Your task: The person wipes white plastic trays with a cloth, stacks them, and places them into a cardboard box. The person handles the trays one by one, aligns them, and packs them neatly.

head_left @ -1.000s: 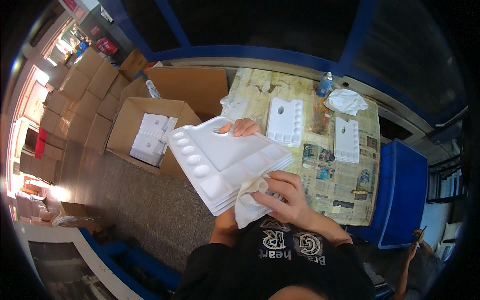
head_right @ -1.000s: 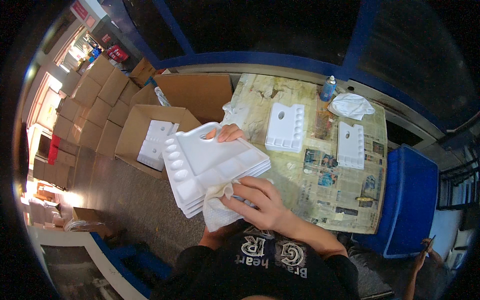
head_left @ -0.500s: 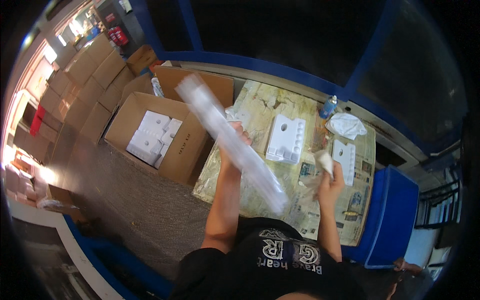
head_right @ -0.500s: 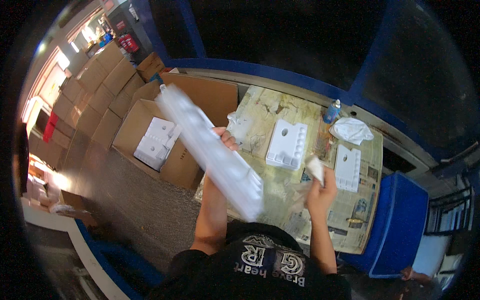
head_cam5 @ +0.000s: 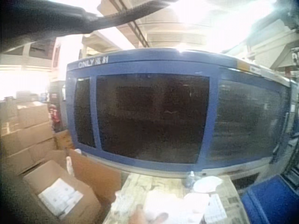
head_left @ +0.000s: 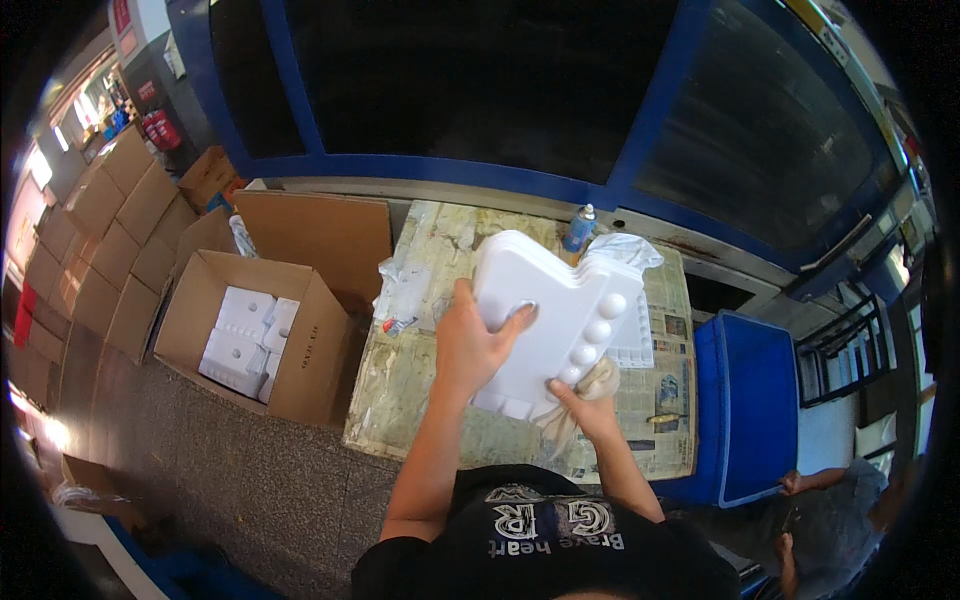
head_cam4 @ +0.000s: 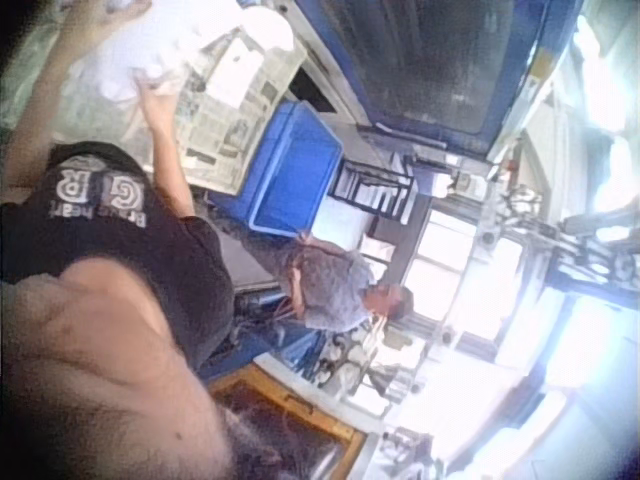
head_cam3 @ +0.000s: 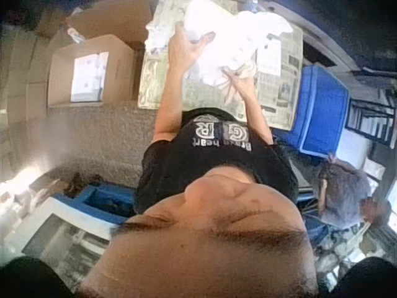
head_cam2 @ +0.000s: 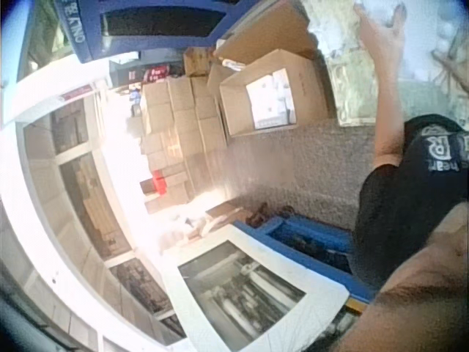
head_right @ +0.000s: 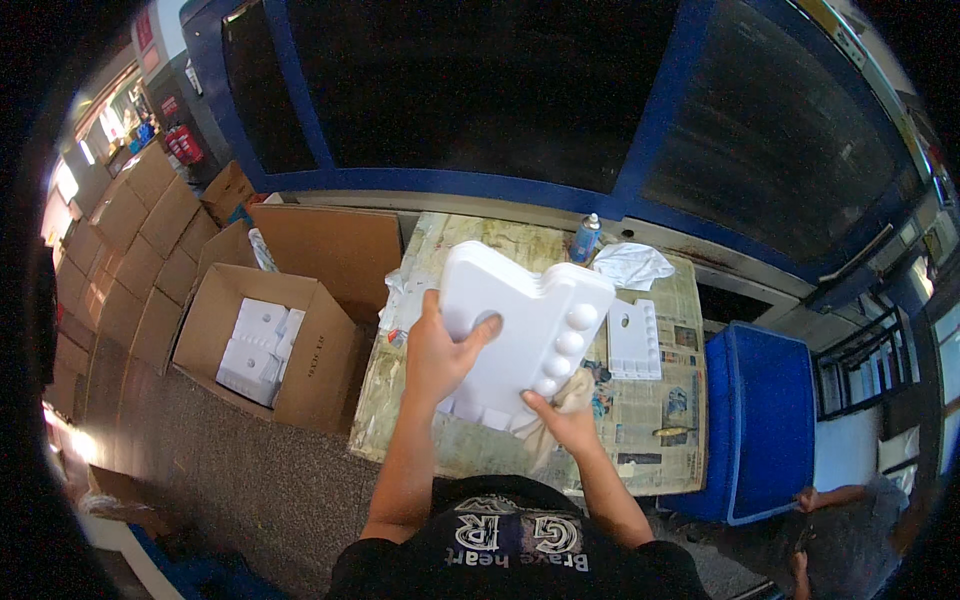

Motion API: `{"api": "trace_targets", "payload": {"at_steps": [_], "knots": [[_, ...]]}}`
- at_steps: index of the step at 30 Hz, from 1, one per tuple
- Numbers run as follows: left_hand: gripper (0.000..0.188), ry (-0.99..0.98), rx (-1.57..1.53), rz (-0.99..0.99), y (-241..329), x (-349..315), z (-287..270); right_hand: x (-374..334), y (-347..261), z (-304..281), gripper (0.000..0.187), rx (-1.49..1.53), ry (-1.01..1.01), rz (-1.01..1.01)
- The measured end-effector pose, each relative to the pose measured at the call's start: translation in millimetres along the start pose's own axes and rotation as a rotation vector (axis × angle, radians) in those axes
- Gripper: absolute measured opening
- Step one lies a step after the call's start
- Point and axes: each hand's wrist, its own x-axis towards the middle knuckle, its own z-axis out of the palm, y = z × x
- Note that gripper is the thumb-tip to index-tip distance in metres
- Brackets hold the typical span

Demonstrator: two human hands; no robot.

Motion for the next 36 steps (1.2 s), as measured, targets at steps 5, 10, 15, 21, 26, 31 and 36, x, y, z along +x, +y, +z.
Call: {"api": "trace_targets", "payload": {"at_steps": [5,10,15,21,26,31,36], "knots": [[0.062,-0.605,-0.406,0.131,2,-7,-15,-11,23,-18,0.063,0.609,0.143,0.251],[0.048,-0.692,-0.617,0.069,0,-13,-12,-17,28,-29,0.060,0.625,0.096,0.181],[0.039,-0.671,-0.581,0.078,3,-11,-12,-19,30,-29,0.059,0.654,0.121,0.242],[0.055,-0.689,-0.456,-0.037,-16,-15,5,-22,44,-36,0.061,0.631,0.164,0.350],[0.070,-0.519,-0.266,-0.161,-70,-56,65,-44,51,-52,0.066,0.283,0.224,0.375],[0.065,-0.438,-0.260,-0.431,-141,-101,111,-72,71,-59,0.054,-0.048,0.235,0.581],[0.065,-0.437,-0.393,-0.665,-183,-90,111,-85,101,-49,0.034,-0.419,0.191,0.675]]}}
